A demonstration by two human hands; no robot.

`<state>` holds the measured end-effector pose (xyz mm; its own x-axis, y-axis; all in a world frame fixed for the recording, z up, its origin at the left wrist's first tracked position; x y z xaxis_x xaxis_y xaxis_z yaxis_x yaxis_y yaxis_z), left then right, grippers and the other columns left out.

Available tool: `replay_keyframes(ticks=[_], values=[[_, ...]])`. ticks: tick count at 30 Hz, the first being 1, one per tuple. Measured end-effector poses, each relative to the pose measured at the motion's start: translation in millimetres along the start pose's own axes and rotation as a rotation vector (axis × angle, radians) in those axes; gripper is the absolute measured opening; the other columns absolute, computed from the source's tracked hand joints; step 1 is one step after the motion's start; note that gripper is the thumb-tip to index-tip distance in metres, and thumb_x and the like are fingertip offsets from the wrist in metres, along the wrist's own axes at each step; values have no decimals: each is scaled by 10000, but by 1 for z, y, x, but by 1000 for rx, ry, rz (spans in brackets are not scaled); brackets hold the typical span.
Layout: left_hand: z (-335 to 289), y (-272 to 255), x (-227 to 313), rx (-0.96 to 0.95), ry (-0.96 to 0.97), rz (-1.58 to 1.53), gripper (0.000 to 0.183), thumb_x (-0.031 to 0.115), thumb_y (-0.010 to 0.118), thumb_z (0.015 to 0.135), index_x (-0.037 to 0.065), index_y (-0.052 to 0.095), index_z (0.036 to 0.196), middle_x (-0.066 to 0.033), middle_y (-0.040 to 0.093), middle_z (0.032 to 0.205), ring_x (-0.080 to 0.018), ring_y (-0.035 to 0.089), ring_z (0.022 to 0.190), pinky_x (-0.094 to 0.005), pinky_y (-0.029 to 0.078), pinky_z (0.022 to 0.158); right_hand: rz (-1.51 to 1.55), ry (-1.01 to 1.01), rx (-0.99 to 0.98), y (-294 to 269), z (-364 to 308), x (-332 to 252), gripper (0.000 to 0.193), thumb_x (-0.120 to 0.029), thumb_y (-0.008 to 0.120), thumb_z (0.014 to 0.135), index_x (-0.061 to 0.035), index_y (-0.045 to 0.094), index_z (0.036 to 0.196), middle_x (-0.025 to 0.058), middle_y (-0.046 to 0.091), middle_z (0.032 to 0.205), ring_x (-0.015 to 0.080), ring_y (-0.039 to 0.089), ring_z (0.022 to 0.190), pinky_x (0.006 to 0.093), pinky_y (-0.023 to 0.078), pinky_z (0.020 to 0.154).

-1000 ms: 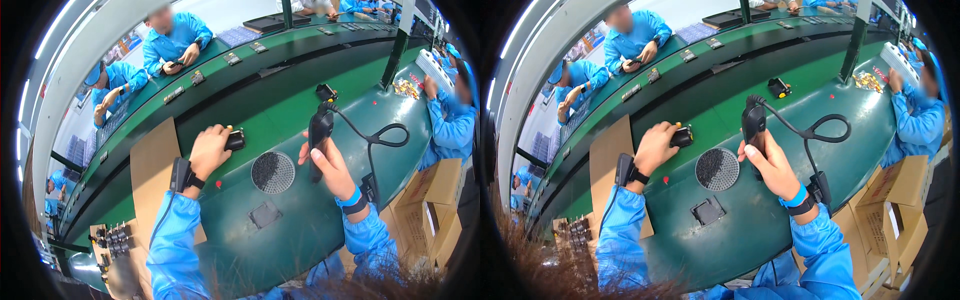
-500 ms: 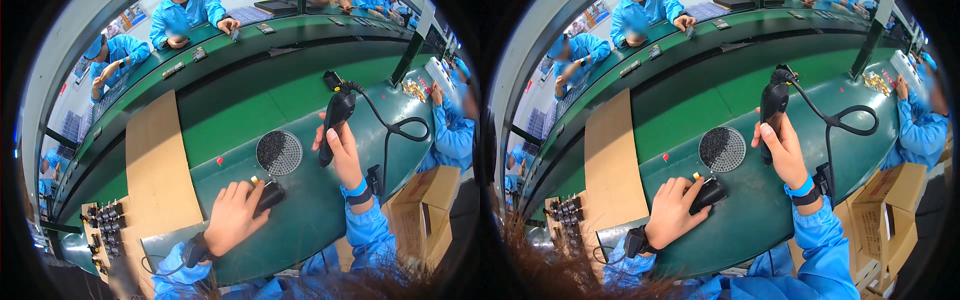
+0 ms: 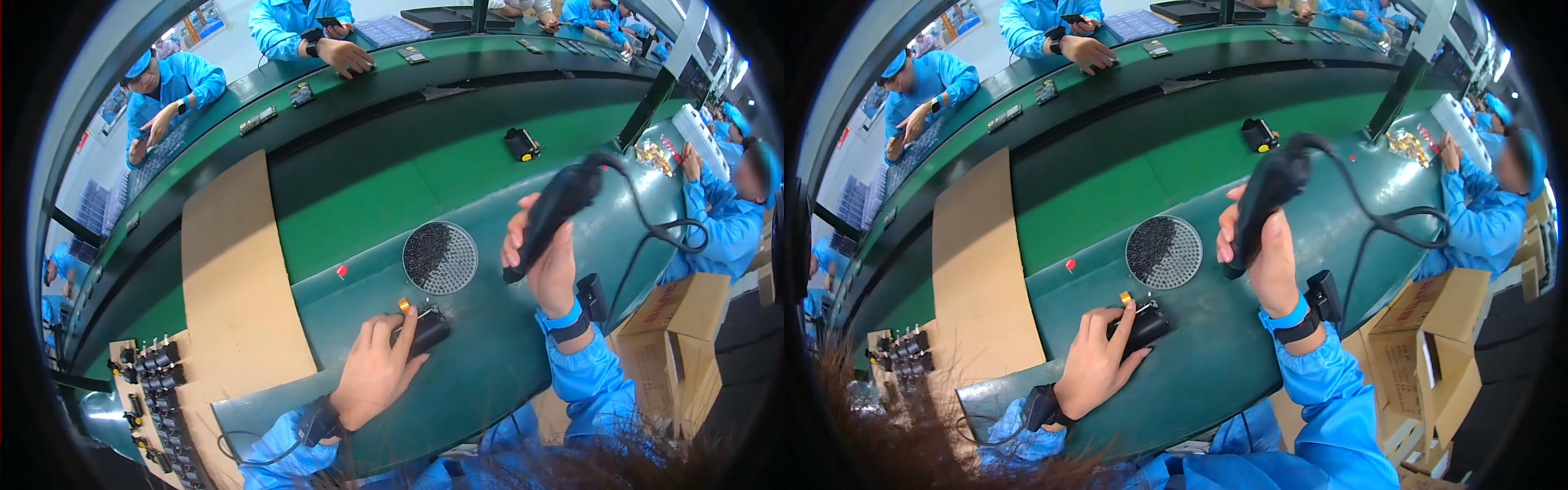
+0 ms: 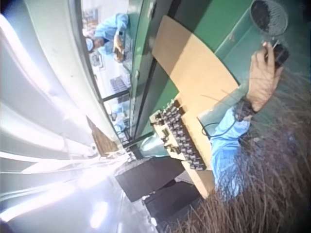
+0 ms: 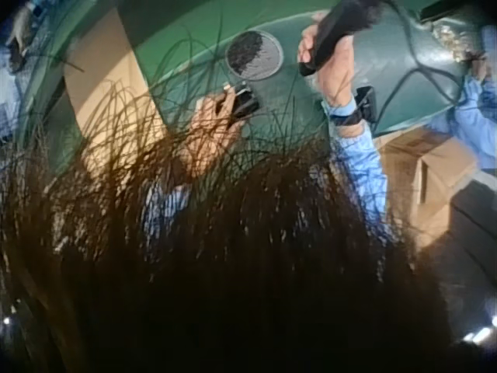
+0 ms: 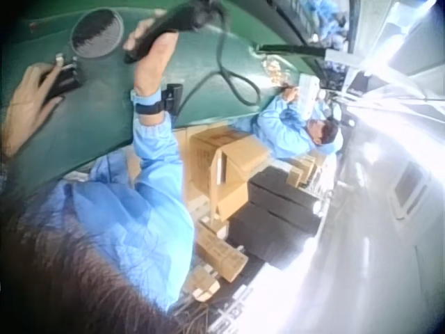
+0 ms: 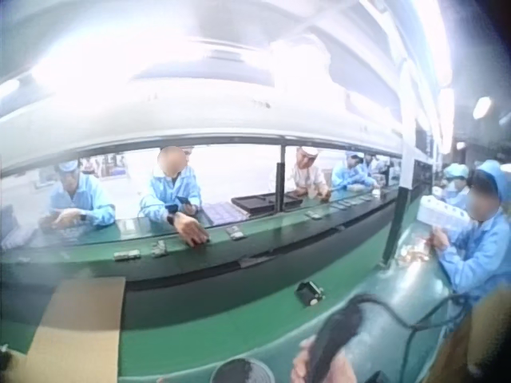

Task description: Using an electric screwdriver to assemble small electronic components on a factory assembly line.

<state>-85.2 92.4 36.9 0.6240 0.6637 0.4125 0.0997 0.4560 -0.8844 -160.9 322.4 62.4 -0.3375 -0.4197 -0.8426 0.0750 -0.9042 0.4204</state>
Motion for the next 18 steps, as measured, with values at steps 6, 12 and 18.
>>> replay_keyframes(ticks=[6, 12, 18], values=[[-6, -3, 3, 26, 57, -60, 692, 221, 801, 826, -45, 523, 1401, -173, 542, 1216, -355, 551, 1096, -432, 514, 898, -19, -87, -3, 42, 12, -5, 802, -818, 321, 926, -69, 441, 1185, 32, 499, 723, 130, 496, 526, 298, 439, 501], [-7, -4, -3, 33, 67, -89, 673, 247, 804, 823, -15, 547, 1388, -159, 548, 1203, -334, 562, 1095, -419, 519, 879, -90, -85, -17, 49, 14, 28, 836, -865, 383, 860, -78, 448, 1136, 30, 501, 701, 130, 505, 518, 291, 432, 488], [-9, -5, -4, 37, 53, -119, 664, 258, 801, 825, 3, 554, 1386, -150, 551, 1196, -324, 572, 1104, -421, 520, 872, -111, -56, 6, 43, 16, 41, 846, -870, 426, 836, -79, 447, 1137, 31, 500, 706, 130, 513, 538, 294, 437, 500]])
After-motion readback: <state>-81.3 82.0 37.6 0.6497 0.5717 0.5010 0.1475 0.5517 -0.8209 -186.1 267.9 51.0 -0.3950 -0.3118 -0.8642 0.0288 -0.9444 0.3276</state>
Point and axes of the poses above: each hand's wrist, its own z-axis towards the middle knuckle, its own y-axis out of the palm, x = y × z, the point moved 9 cm from there along z, towards the middle knuckle
